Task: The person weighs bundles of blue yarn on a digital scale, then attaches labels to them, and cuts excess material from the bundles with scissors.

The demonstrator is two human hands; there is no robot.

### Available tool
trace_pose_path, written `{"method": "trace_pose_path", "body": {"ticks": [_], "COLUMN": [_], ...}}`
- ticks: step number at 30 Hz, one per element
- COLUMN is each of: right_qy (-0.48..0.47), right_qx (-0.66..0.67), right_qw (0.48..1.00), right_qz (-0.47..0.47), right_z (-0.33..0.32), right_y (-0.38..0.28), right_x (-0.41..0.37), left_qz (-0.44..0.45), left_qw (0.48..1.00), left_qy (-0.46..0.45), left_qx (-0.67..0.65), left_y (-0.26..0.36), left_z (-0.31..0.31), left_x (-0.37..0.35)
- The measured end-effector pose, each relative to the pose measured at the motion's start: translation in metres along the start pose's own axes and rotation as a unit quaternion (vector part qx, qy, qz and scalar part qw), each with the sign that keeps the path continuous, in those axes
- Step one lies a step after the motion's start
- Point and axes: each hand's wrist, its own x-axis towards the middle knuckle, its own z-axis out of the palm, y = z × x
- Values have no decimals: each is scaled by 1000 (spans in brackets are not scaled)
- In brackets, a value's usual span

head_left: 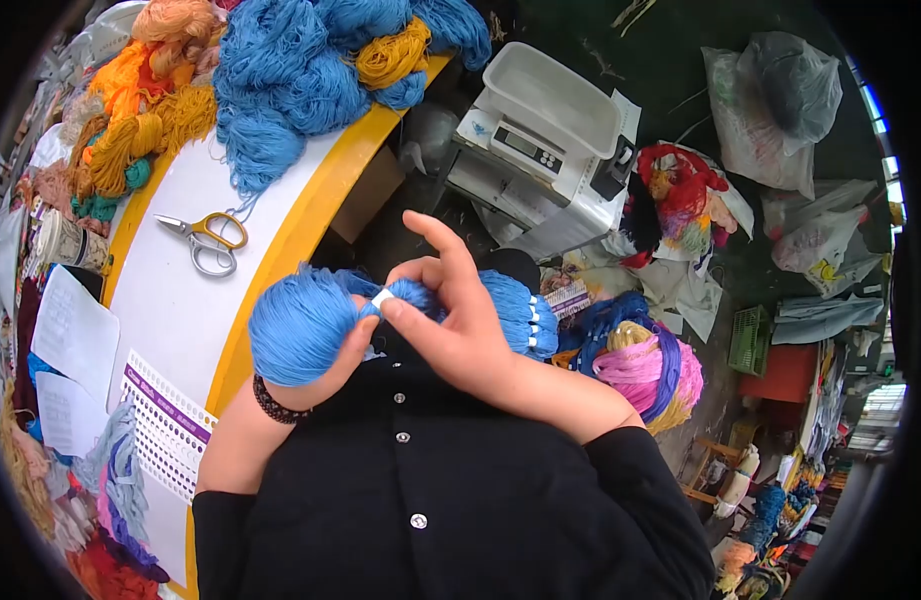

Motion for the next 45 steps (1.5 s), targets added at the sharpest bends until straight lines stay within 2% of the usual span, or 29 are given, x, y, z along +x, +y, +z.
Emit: {"method": "trace_pose_path", "body": {"ticks": [1,3,6,7,8,9,11,15,18,22,25,27,29,30,32,33,35,36,37,38,40,41,42,44,45], "right_qy": [18,37,24,-4,-5,-22,-53,-60,-51,-46,-40,-47,-22,-16,-39,-59,-70,-79,-86,-85,-147,-182,-234,-311,-351], "right_qx": [-39,-131,-209,-181,-181,-55,168,238,211,166,146,140,-52,-56,-196,-225,-255,-244,-233,-233,-256,-216,-126,86,63], "right_qw": [998,977,958,973,973,997,978,960,971,978,979,981,998,996,951,934,914,924,933,933,940,949,964,929,905], "right_qz": [-37,-165,-193,-142,-141,-56,113,132,99,114,133,122,-37,-74,-236,-271,-306,-284,-261,-260,-170,-138,-32,181,231], "right_z": [1,3,-1,-4,-4,-4,-5,-4,0,0,0,-3,-6,-4,-7,-7,-8,-7,-7,-7,-9,-10,-11,-15,-21], "right_y": [-1,11,7,6,6,7,-4,-1,5,4,3,5,-2,-5,-5,-8,-4,-3,-3,-6,-15,-13,-12,-9,-8], "right_x": [-1,1,0,-2,-1,-1,-1,-1,-4,-7,-7,-9,-11,-13,-10,-7,-8,-9,-11,-11,-12,-13,-13,-15,-12], "left_qz": [-62,-51,-18,1,0,26,51,67,71,27,22,8,27,-16,-77,-104,-85,-64,-29,-29,10,23,26,92,75], "left_qw": [995,996,998,999,999,1000,998,991,988,981,979,988,998,997,977,961,962,964,982,982,994,996,996,994,994], "left_qy": [-6,7,13,7,6,-10,-29,-67,-82,-132,-140,-112,-54,-25,-49,-48,-26,-5,-23,-25,-62,-40,-41,-50,-18], "left_qx": [-74,-71,-56,-44,-44,-5,34,89,109,142,146,107,11,-75,-193,-254,-257,-260,-183,-184,-90,-81,-81,-42,-77], "left_y": [-1,0,-1,-1,-2,-2,-3,-4,-2,-1,3,7,12,13,5,2,6,9,7,9,13,10,12,15,14], "left_z": [1,3,2,1,0,-1,-2,-5,-5,-1,-4,-5,-9,-6,-7,-5,-6,-8,-12,-16,-22,-19,-21,-26,-25], "left_x": [-5,-7,-6,-6,-5,-5,-5,-4,-4,-8,-6,-9,-6,-8,-12,-15,-14,-14,-13,-13,-13,-17,-16,-10,-11]}}
